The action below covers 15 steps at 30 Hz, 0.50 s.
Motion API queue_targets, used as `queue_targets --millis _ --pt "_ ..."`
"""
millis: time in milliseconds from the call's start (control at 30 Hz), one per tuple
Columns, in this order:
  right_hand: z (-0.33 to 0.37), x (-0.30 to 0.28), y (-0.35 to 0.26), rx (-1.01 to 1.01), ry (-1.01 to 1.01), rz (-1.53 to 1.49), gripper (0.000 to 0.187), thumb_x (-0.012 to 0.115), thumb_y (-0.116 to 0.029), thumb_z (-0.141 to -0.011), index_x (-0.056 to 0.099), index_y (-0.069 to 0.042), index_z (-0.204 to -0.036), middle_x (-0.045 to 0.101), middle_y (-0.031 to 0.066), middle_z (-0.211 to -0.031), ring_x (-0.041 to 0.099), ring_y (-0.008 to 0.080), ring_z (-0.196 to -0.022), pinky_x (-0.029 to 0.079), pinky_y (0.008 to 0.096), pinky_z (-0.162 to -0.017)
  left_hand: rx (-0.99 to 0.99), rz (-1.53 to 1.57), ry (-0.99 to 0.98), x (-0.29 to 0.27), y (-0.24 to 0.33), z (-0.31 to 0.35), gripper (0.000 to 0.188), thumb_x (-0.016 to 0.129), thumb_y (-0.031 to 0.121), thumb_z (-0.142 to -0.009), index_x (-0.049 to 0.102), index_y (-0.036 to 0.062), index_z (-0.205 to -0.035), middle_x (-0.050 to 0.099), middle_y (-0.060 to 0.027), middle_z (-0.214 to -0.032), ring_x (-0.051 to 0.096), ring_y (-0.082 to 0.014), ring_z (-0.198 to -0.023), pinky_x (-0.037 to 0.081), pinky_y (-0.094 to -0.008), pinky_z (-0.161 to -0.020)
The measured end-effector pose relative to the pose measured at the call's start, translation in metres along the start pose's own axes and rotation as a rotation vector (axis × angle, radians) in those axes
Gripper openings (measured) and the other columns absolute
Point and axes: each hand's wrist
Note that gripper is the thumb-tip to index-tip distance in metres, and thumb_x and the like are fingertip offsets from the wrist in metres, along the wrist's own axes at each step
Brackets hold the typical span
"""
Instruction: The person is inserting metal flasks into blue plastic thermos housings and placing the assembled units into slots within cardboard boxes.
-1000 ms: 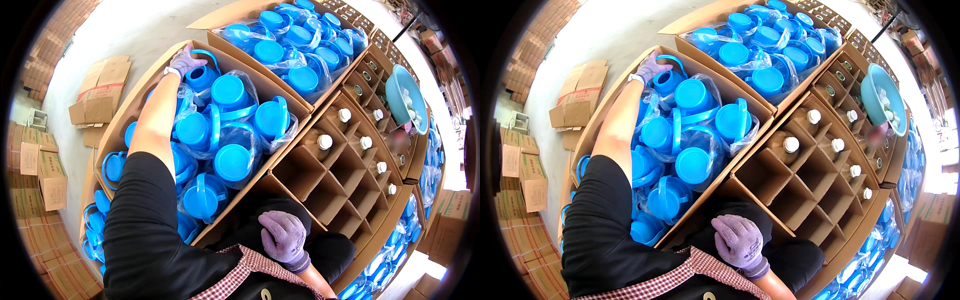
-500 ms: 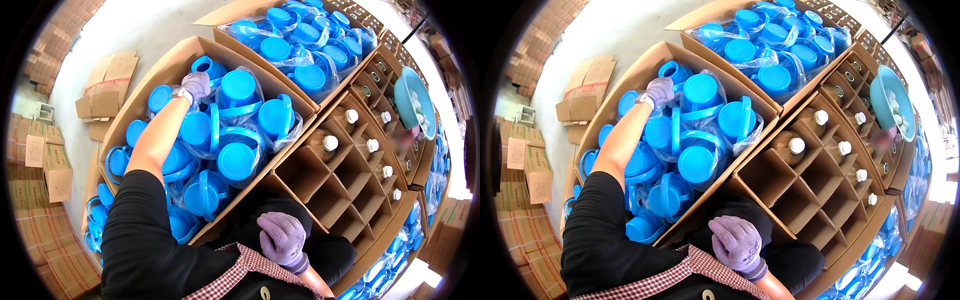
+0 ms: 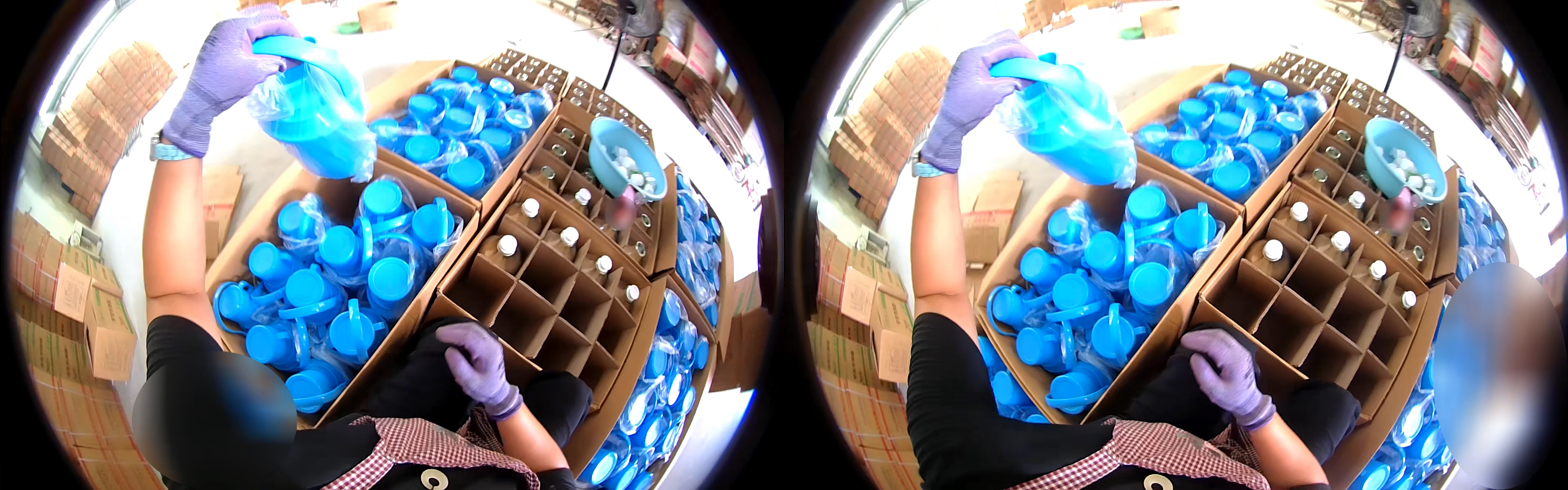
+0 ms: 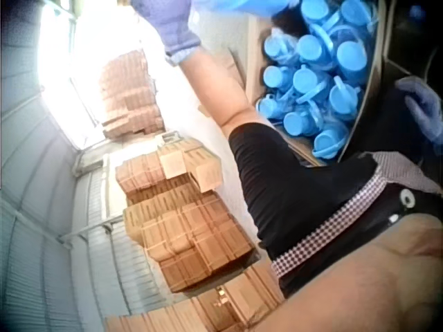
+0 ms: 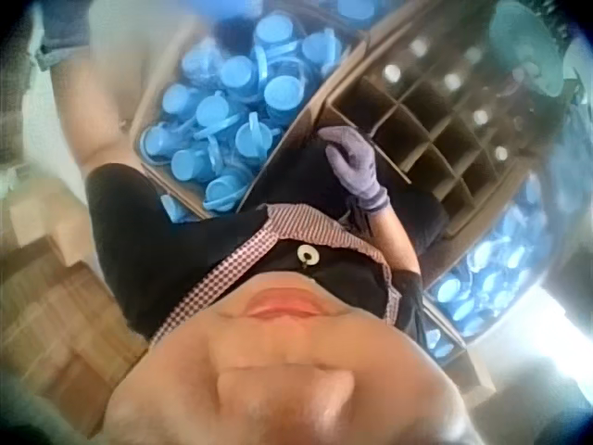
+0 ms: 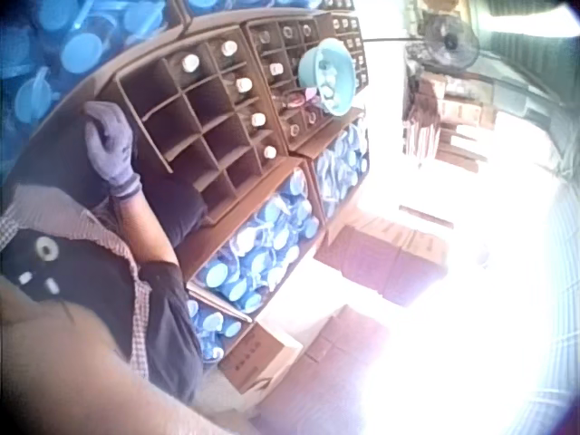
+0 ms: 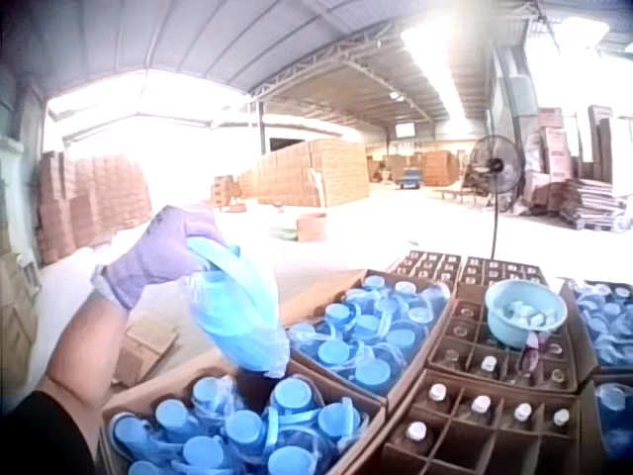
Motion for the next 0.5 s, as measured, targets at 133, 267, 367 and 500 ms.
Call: queue_targets --millis 133,267,367,500 --pt "0.004 -0.03 -0.043 -0.047 0.21 0.079 0.04 0.072 -0.007 -0.086 0.065 0.002 -0.124 0.067 0.0184 -0.118 0.066 0.0329 -0.108 0.052 0.0397 -0.097 0.259 0.148 -0.011 -0.091 0.102 -0.037 0.026 0.077 0.001 -0.072 0.076 0.0021 -0.097 0.067 -0.0057 -0.097 0.066 -0.0199 -0.093 0.052 -0.0321 -0.082" --pt "0.01 -0.061 -0.106 -0.31 0.448 0.006 0.115 0.094 -0.046 -0.077 0.031 -0.003 -0.163 0.036 0.0157 -0.163 0.037 0.0334 -0.151 0.029 0.0449 -0.124 0.518 0.324 -0.115 -0.117 0.213 -0.047 0.025 0.079 0.0 -0.075 0.077 0.0024 -0.101 0.07 -0.0065 -0.095 0.067 -0.0205 -0.09 0.053 -0.0316 -0.082" --pt "0.049 -0.088 -0.145 -0.313 0.44 -0.19 0.135 0.096 -0.061 -0.065 0.027 -0.002 -0.164 0.033 0.0145 -0.164 0.033 0.0287 -0.153 0.027 0.045 -0.126 0.589 0.561 -0.176 -0.087 0.304 -0.039 0.024 0.082 0.0 -0.08 0.078 0.0019 -0.103 0.073 -0.006 -0.094 0.07 -0.0175 -0.087 0.056 -0.0312 -0.082" --pt "0.139 -0.095 -0.132 0.075 0.196 -0.624 0.109 0.078 -0.065 -0.088 0.03 -0.002 -0.163 0.044 0.0138 -0.159 0.042 0.025 -0.146 0.033 0.0403 -0.123 0.065 0.885 -0.463 -0.019 0.378 -0.014 0.019 0.083 0.007 -0.08 0.079 0.0046 -0.099 0.071 -0.0048 -0.086 0.066 -0.0122 -0.081 0.054 -0.03 -0.078"
Point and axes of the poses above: each hand's wrist, its own z-axis away from the middle knuckle, its own x-axis out of the palm, y = z × x
